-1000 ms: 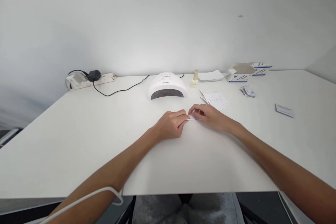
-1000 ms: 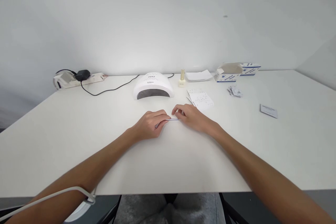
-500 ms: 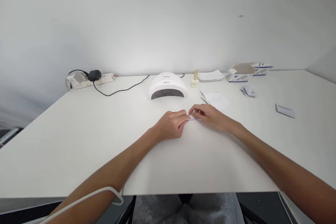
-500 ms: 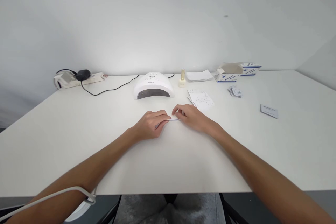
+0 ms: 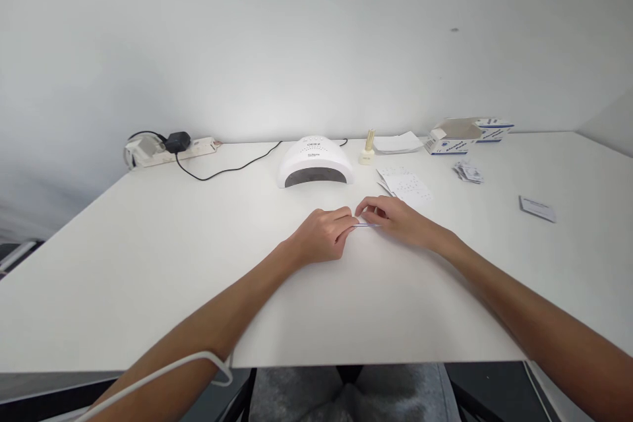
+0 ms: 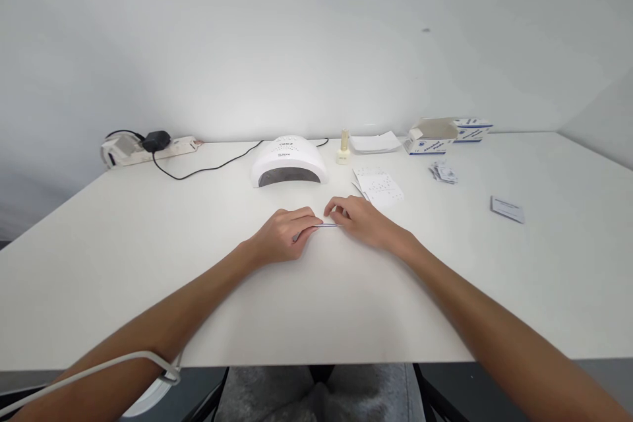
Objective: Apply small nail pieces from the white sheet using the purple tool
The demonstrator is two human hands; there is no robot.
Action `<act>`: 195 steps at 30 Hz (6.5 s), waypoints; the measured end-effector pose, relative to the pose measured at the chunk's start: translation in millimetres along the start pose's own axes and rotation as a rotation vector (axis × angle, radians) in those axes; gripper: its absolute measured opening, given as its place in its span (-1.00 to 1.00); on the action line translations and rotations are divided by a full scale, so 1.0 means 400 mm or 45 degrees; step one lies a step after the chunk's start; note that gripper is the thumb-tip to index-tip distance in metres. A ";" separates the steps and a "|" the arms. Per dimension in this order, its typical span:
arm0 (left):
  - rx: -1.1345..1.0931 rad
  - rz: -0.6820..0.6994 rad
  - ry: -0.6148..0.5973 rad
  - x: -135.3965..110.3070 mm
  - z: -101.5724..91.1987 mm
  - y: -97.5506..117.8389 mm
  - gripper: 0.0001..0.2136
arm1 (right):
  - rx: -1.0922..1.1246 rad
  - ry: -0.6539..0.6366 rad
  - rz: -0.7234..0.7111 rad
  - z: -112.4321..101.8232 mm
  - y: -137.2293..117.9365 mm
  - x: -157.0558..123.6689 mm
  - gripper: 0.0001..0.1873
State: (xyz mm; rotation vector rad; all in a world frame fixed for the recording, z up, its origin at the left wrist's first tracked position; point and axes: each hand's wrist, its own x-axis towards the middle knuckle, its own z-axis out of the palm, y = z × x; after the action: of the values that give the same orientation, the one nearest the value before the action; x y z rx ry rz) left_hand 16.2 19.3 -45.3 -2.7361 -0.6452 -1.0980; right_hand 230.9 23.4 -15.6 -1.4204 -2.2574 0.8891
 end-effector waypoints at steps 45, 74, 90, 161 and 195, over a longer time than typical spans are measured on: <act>0.018 -0.007 -0.036 -0.001 0.001 0.000 -0.71 | 0.006 -0.014 -0.005 -0.001 0.001 0.001 -0.73; -0.011 0.001 -0.012 0.002 -0.003 0.004 -0.75 | 0.002 -0.006 0.004 -0.003 -0.006 -0.002 -0.73; -0.014 0.008 0.024 0.002 -0.001 0.002 -0.74 | 0.021 -0.010 0.007 -0.005 -0.010 -0.003 -0.74; 0.030 0.014 -0.020 -0.001 0.001 0.000 -0.75 | 0.007 -0.013 -0.004 -0.002 0.004 0.002 -0.74; 0.041 0.007 -0.036 -0.001 -0.001 0.002 -0.75 | 0.012 -0.012 0.012 -0.001 -0.002 0.000 -0.74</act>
State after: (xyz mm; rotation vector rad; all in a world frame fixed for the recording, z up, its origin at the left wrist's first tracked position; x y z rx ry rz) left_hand 16.0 18.5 -45.2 -2.7295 -0.6534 -1.0399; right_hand 230.7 23.5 -14.8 -1.4272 -2.2522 0.9096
